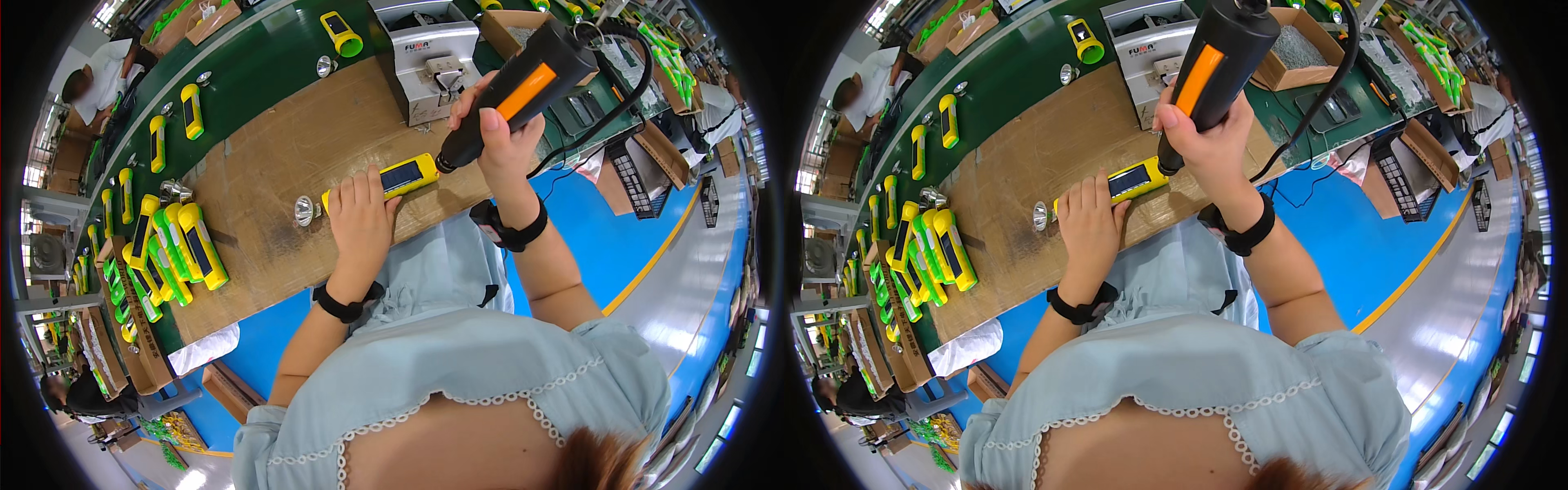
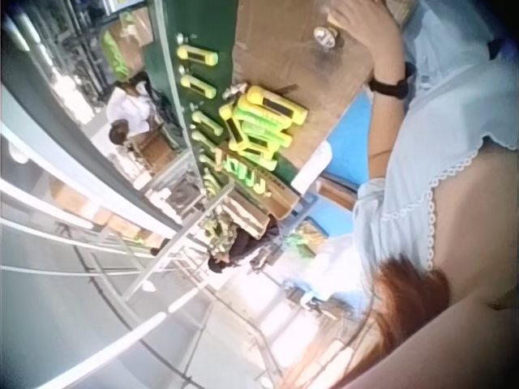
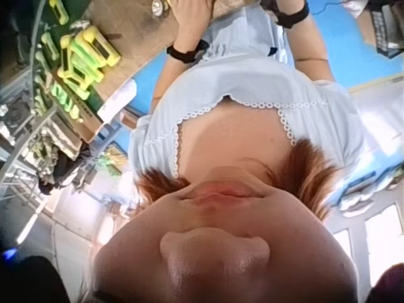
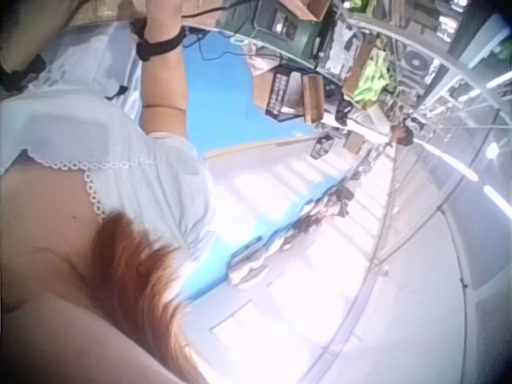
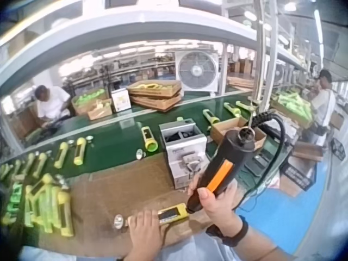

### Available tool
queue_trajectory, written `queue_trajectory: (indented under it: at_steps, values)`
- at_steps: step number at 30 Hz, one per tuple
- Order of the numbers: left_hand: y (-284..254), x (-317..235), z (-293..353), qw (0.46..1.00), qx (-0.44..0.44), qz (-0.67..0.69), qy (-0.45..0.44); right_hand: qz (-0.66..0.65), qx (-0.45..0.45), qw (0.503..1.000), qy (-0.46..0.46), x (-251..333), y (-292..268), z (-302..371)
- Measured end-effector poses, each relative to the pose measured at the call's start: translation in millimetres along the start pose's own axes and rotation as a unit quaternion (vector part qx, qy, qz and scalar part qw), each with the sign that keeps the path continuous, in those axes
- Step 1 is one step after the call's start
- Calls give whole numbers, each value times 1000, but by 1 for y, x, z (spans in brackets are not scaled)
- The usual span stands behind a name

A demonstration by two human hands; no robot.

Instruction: Use an electric screwdriver to assemble components of yellow flashlights on an assembly line.

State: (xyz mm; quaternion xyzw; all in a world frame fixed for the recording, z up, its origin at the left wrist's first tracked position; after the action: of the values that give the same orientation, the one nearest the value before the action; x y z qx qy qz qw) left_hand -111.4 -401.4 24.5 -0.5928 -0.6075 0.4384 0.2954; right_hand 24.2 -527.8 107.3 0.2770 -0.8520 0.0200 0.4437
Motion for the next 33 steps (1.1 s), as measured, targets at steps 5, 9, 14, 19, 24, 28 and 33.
queue_trajectory:
  at_steps: [5, 9, 14, 19, 24, 28, 33]
  values:
    - [-1, 3, -2, 1000, 9, 9, -2, 48, 23, 999, -1, -12, 3, 11]
    - [-1, 2, -3, 1000, -3, 11, -6, 24, 37, 999, 17, -14, 5, 10]
    - [1, 3, -5, 1000, 12, 0, -14, -8, 46, 999, 22, -13, 7, 0]
    - [1, -1, -3, 1000, 17, -16, -18, 21, 50, 998, 9, -11, 13, -11]
    - [1, -2, -4, 999, 27, -24, -20, -14, 34, 995, -94, 33, 4, -52]
    - [1, -4, -5, 999, 23, -33, -14, 92, -64, 977, -182, 15, -9, -98]
    - [4, -3, -1, 998, 27, -51, -19, 156, -43, 985, -55, -26, -12, -119]
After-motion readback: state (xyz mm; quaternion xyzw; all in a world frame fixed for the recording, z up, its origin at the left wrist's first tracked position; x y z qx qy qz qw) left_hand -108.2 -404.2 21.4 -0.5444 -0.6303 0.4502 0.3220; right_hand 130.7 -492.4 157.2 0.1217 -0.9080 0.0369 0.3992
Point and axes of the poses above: each hand's wrist, its own z-axis away from the middle knuckle, its own y-axis out of the palm, x = y × z, the point moved 3 cm from there along -z, towards the middle knuckle, and after that the axes turned 7 degrees about z, right-handed, at the moved point
